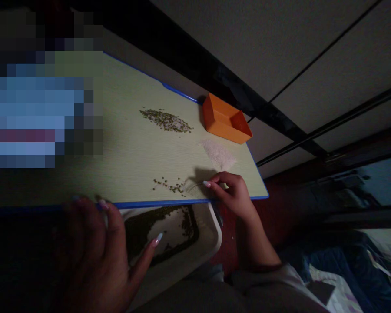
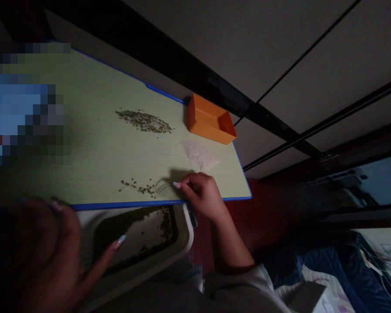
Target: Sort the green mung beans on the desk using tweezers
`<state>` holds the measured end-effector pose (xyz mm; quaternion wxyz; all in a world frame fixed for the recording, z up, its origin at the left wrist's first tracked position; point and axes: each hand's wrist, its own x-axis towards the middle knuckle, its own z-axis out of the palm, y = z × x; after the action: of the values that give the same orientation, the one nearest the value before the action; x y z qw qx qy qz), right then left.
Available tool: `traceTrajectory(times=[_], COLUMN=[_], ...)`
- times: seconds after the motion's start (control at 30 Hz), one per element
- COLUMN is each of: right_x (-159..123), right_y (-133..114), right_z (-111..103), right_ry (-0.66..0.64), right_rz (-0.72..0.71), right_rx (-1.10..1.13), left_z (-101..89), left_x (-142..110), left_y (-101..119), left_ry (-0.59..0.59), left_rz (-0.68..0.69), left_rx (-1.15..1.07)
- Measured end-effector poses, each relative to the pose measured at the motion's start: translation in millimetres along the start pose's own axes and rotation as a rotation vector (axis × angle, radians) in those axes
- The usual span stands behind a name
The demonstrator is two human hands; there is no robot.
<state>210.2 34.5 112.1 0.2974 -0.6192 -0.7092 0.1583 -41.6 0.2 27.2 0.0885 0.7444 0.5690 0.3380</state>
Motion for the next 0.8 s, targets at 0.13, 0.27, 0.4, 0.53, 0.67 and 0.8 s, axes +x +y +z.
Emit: traceTrajectory(times=[0.13, 0.27, 0.4, 0.53, 0.67, 0.8], right_x=[1.1, -0.2, -1.5, -0.8, 0.0, -0.8], right_y=[1.4, 2.0, 0.2, -2.1, -2.4, 0.2], right_z=[0.7, 0.2, -0.8, 0.1, 2.1, 2.2], right_ry=[0.013, 0.028, 0.003, -0.01, -0.012, 0.012], right_rz=[-0.015, -0.014, -0.036, -0.052, -0.036, -0.022], right_rx=[0.004, -0.002, 0.002, -0.003, -0.005, -0.014], left_z=[0.8, 1.4, 1.6, 0.0, -0.9, 0.4], left_x=[0.6, 0.5, 0.9, 1.2, 0.1, -0.4], left_y=[0.7, 1.0, 1.4, 1.8, 1.2, 0.8], left_ry=[0.01, 0.01, 0.008, 0.011, 0.013, 0.018], left_rz=[-0.001, -0.002, -0.009, -0.011, -0.001, 0.002], left_rx=[0.004, -0.001, -0.014, -0.014, -0.006, 0.002])
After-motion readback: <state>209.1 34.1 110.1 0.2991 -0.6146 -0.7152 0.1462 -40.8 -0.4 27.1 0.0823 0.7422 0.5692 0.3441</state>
